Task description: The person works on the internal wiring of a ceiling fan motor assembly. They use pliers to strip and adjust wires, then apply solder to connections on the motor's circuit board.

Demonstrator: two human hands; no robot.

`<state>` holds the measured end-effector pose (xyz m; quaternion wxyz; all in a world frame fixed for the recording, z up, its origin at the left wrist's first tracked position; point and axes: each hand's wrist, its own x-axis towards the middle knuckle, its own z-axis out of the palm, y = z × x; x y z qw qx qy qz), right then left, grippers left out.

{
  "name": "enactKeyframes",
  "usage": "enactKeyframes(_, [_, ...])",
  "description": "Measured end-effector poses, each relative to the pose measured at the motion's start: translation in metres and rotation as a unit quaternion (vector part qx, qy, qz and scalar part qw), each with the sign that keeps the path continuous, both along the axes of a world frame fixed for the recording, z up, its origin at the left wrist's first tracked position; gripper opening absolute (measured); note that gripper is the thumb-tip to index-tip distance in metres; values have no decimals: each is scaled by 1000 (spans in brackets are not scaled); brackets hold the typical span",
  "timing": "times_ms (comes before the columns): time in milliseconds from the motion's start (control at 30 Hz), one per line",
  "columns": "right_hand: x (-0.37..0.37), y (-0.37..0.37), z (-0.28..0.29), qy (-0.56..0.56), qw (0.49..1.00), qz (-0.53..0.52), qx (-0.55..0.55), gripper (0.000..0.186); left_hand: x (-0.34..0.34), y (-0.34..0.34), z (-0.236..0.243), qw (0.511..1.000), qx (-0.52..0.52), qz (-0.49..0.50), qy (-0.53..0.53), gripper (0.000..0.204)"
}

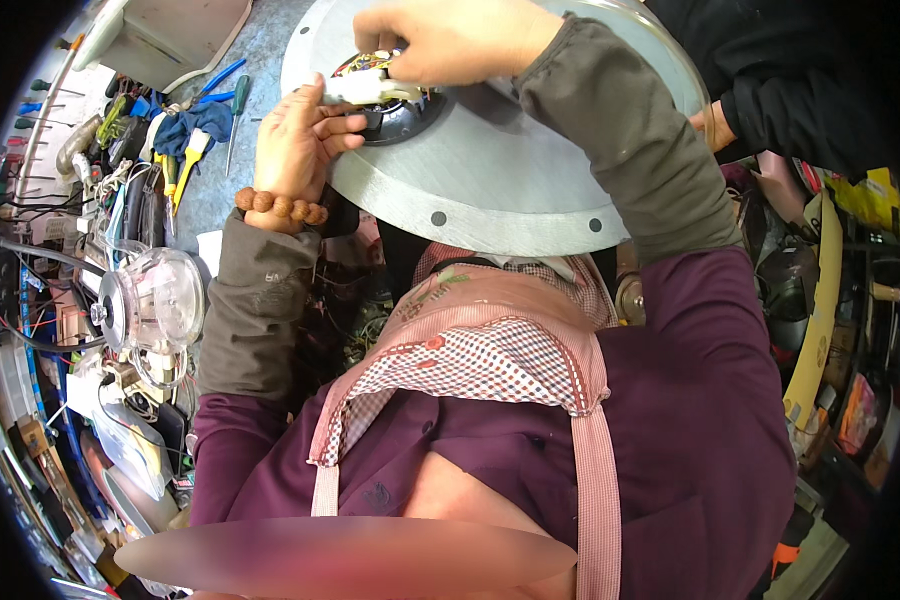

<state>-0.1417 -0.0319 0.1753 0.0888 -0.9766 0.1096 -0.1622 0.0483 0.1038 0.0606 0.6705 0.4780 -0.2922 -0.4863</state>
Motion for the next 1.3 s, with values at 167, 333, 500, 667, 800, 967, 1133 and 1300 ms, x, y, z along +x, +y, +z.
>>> enactKeyframes(167, [-14, -19, 27, -44, 995, -68, -65, 22, -4, 5, 14, 993, -1, 47, 110, 46])
enactKeyframes(333, [-30, -48, 23, -20, 981, -185, -46, 23, -20, -13, 14, 986, -13, 84, 144, 49])
enactKeyframes(500, [-35, -77, 11, 12, 977, -205, -59, 21, -31, -35, 11, 989, -53, 63, 122, 30])
enactKeyframes(667, [-35, -79, 14, 34, 983, -148, -107, 21, -28, -30, 19, 994, -5, 105, 13, 35])
enactKeyframes(800, [-26, -71, 23, 51, 980, -61, -182, 26, -43, -30, 22, 987, -54, 154, 0, 35])
enactKeyframes(967, [0, -29, 46, -3, 984, 41, -175, 23, -39, -22, 20, 983, -32, 164, -72, 26])
enactKeyframes(1133, [39, 1, 62, 49, 992, 86, -80, 23, -38, -24, 25, 974, 6, 150, -168, 27])
enactKeyframes(1300, [70, -5, 51, 110, 983, 110, -100, 26, -34, -26, 21, 968, 25, 135, -209, 34])
